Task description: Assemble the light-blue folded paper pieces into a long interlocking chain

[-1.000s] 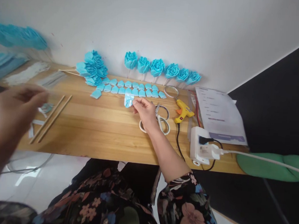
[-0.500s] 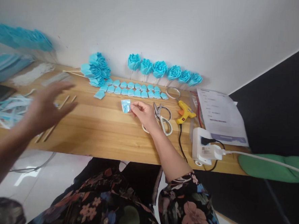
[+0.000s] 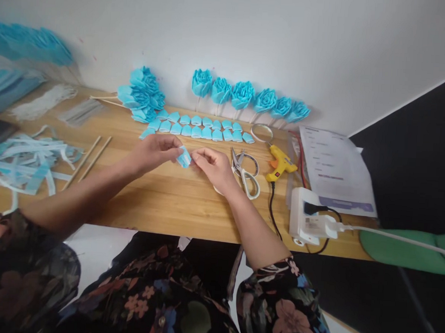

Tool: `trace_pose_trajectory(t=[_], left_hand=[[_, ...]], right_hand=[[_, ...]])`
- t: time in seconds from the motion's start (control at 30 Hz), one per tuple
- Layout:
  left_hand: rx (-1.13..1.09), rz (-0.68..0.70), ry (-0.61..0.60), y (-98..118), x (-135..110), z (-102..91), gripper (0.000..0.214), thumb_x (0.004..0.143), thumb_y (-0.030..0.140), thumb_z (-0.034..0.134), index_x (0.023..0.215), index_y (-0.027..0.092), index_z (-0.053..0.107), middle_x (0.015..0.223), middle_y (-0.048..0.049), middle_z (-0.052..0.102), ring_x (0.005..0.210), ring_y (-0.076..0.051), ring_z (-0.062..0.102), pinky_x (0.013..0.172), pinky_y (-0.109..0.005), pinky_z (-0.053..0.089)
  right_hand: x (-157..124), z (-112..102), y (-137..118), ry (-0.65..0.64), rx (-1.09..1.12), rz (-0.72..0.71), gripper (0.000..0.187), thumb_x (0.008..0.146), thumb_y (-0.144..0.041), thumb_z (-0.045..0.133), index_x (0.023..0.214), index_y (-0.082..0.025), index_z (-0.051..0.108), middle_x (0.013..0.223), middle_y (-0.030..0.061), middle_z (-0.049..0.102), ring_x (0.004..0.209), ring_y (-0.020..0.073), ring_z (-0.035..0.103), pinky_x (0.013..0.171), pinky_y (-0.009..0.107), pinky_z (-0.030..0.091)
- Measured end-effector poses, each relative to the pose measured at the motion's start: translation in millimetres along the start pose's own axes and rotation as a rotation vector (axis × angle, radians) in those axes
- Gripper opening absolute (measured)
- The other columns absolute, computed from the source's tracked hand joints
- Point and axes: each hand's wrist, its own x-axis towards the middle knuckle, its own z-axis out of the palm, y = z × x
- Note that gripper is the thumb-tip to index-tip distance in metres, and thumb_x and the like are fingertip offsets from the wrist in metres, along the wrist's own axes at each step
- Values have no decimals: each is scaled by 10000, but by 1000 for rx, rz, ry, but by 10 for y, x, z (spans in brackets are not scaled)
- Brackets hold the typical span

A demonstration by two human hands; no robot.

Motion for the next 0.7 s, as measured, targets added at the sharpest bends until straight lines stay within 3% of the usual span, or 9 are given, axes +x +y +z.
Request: trace_pose_trajectory(t=[0.13,0.27,0.43,0.63,0.7], left_hand=[[-231,-50,137,0,-7,23,144,814,273,682,710,176,657,646,-14,664,589,-123,578,614,-261,482],[-305,-66,196,21,-33,71,140,798,288,708,730,175,659,629,-5,642,596,-125,566,637,-270,474],[-338,-96,201,22,-73,147,185,780,338,728,725,171,669,628,-5,632,626,-128,560,684,-283,468],[-666,-232,96,-85,-4,138,228,737,388,728,764,178,644,784,-42,682,698,-162,622,716,-329,518],[-637,-201,154,-90,-7,103,225,792,410,658,788,185,643,817,-51,684,733,-178,634,712,-339,523]], right_hand=[[1,-2,23,-30,116,36,263,832,-468,709,926,-226,754,871,42,745,782,164,660,657,290,532],[3,9,24,-30,107,38,294,773,-467,759,940,-225,749,885,34,735,781,154,641,639,275,519],[10,18,-8,-7,117,31,256,738,-445,773,795,-206,701,734,-4,666,633,112,567,607,267,492],[19,27,-19,55,94,-25,210,747,-395,742,725,-201,665,692,-8,665,573,102,528,572,263,438],[25,26,-14,77,90,-37,200,747,-380,731,713,-198,656,689,-8,664,565,101,525,570,264,430]])
